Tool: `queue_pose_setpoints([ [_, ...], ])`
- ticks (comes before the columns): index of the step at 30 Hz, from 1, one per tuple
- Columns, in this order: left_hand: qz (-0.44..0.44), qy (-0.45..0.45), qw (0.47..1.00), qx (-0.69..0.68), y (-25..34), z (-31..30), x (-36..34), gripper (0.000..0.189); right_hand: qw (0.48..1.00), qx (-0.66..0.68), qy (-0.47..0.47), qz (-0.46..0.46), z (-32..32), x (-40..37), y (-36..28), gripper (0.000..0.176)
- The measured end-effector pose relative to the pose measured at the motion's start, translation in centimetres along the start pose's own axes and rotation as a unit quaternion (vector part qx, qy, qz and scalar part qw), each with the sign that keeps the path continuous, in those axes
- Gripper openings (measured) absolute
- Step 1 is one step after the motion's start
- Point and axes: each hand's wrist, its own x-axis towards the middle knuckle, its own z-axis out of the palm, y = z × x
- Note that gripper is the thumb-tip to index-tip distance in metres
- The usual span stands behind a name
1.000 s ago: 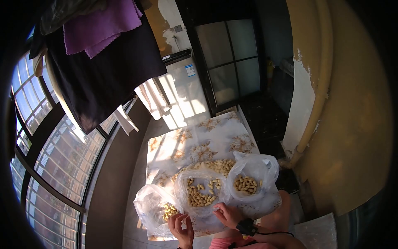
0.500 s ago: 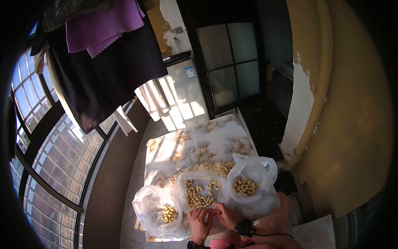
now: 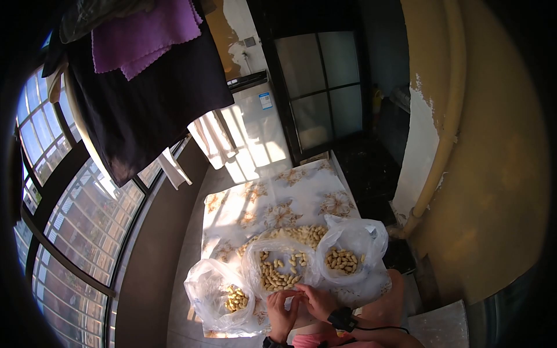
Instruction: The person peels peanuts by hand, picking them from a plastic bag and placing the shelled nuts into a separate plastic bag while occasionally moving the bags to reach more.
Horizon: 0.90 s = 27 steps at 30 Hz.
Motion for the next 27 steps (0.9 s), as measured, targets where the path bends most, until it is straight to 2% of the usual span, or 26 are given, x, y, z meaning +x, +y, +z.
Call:
queue_pose_setpoints([
  [3, -0.017, 0.036, 0.999, -0.019, -0.1, -0.2, -0.3, 0.015, 1.0, -0.005, 0.013, -0.002, 0.3, 0.0, 0.3, 0.035],
  [5, -0.023, 0.039, 0.999, -0.008, -0.4, -0.3, -0.4, 0.016, 0.998, 0.019, 0.045, -0.03, 0.5, 0.1, 0.1, 0.022],
  [8, -0.017, 0.042, 0.999, 0.007, -0.7, -0.2, -0.6, 0.016, 0.999, 0.015, 0.027, -0.019, 0.1, 0.2, -0.3, 0.015],
  [27, -0.024, 0.057, 0.998, 0.005, -2.7, 1.2, -2.8, 0.023, 0.999, 0.009, 0.019, -0.026, -0.1, 0.3, -0.4, 0.014],
])
